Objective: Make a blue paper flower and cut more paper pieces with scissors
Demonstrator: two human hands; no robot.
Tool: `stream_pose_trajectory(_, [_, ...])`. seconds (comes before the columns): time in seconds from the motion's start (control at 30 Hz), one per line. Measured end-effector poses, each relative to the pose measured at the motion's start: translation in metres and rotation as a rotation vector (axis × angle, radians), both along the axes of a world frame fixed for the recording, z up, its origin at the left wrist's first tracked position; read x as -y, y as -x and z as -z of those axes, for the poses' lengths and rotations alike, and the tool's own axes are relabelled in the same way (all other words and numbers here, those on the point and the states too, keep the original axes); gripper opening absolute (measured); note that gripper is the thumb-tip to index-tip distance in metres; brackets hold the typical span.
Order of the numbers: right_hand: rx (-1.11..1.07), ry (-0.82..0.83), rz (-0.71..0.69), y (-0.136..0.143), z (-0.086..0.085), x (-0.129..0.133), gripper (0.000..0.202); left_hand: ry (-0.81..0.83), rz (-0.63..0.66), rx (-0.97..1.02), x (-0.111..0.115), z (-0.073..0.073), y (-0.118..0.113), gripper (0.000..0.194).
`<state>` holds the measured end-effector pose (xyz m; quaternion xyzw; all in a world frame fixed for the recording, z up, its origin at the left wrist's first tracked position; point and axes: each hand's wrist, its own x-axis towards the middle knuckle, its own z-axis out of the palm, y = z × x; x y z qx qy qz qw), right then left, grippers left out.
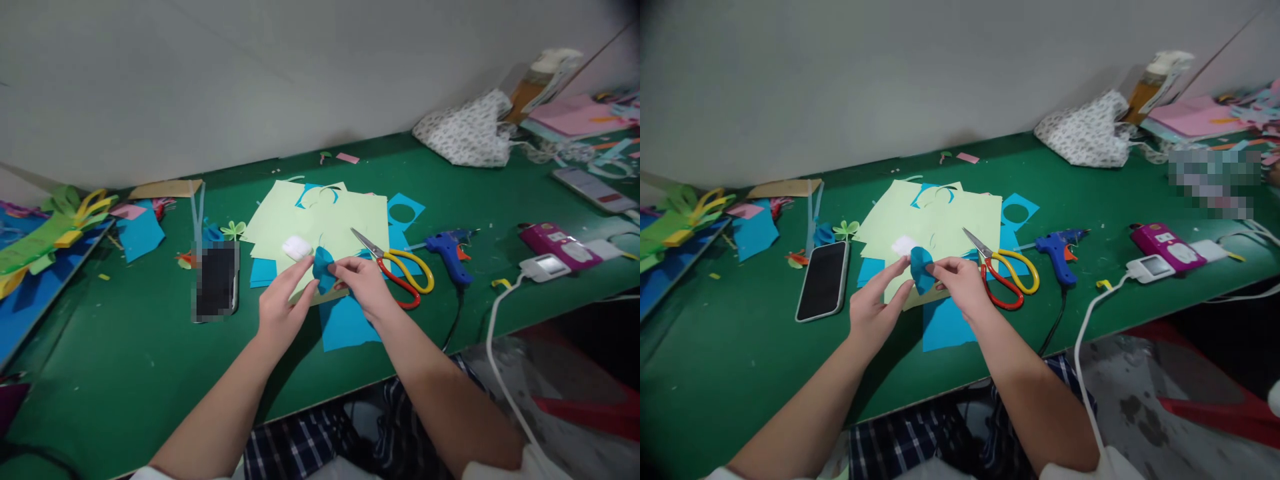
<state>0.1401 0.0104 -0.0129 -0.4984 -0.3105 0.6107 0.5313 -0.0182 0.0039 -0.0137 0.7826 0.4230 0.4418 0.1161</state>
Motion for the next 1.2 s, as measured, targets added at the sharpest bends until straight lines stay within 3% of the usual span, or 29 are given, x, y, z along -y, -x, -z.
stream_pose_trajectory(0.23, [0.063,-0.071,-0.059,-0.0004,-0.0003,0.0019,0.018,-0.074,0.182,-0.112,-0.0042,-0.0032,-0.0011,0.048])
stream_pose_trajectory(0.67, [0.129,-0.160,-0.072,-0.0012,-0.0009,0.0015,0.010,0.083,0.081,-0.107,-0.0021,-0.0059,0.0007,0.035])
stream_pose_trajectory(0.93, [0.000,-0.079,0.021,-0.0026,-0.0010,0.0000,0.017,0.088,0.139,-0.125,-0.0025,-0.0042,0.0007,0.046])
stream_pose_trajectory(1.2, [-0.106,0.010,0.021,-0.0040,-0.0012,-0.0013,0.028,0.086,0.082,-0.074,-0.0041,-0.0057,0.0045,0.035])
